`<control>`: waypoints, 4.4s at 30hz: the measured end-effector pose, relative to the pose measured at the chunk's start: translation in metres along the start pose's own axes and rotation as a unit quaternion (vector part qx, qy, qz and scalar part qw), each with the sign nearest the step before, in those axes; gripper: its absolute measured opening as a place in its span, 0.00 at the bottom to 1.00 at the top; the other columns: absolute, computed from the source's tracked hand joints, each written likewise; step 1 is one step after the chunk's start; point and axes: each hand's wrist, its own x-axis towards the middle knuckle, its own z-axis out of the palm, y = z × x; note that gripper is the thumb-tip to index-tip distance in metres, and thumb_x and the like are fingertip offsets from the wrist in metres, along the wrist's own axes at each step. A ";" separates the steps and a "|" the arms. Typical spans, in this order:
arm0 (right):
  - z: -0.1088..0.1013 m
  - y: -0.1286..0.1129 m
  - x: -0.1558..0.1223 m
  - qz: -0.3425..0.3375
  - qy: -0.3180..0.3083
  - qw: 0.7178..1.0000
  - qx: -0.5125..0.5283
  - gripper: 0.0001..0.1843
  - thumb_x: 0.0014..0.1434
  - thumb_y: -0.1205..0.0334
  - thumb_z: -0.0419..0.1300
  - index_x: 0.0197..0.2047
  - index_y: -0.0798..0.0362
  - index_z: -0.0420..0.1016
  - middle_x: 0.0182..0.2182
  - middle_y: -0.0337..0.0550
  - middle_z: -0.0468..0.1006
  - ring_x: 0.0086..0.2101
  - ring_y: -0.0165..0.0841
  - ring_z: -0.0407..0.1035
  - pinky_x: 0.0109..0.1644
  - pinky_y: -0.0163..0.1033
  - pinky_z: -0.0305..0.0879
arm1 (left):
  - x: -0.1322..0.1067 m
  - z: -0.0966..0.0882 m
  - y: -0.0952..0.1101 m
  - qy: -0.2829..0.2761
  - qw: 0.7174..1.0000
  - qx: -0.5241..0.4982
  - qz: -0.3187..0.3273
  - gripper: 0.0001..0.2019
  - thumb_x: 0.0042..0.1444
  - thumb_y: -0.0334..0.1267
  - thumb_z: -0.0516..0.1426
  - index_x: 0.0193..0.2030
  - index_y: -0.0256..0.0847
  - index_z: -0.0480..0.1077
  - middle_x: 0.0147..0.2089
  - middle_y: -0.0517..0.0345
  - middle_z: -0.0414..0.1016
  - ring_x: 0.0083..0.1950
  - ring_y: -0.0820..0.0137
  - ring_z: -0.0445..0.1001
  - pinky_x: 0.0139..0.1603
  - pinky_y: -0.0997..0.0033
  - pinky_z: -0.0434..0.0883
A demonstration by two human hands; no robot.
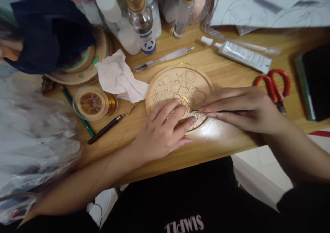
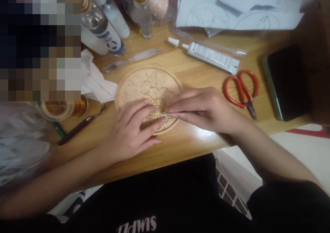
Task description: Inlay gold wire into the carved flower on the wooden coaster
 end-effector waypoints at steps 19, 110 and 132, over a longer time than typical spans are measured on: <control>-0.005 -0.001 0.002 -0.034 -0.033 0.999 -0.014 0.12 0.61 0.70 0.61 0.47 0.52 0.78 0.42 0.46 0.82 0.44 0.29 0.76 0.47 0.33 0.74 | 0.000 0.000 0.000 0.001 1.000 0.008 0.004 0.20 0.63 0.47 0.56 0.56 0.37 0.70 0.57 0.40 0.69 0.62 0.50 0.64 0.58 0.44 0.68; 0.068 -0.033 -0.026 0.085 0.273 0.955 -0.080 0.13 0.58 0.71 0.61 0.45 0.48 0.79 0.40 0.44 0.82 0.40 0.34 0.78 0.44 0.41 0.78 | -0.003 0.002 0.005 0.014 0.999 0.000 -0.029 0.17 0.64 0.46 0.55 0.53 0.38 0.72 0.63 0.39 0.62 0.66 0.49 0.60 0.61 0.43 0.66; 0.069 -0.030 -0.027 0.082 0.300 0.949 -0.051 0.14 0.58 0.71 0.62 0.45 0.46 0.80 0.39 0.42 0.82 0.39 0.34 0.77 0.43 0.42 0.77 | -0.002 0.001 0.003 0.014 1.000 0.027 -0.007 0.18 0.65 0.47 0.53 0.54 0.39 0.71 0.62 0.38 0.64 0.65 0.51 0.62 0.59 0.46 0.67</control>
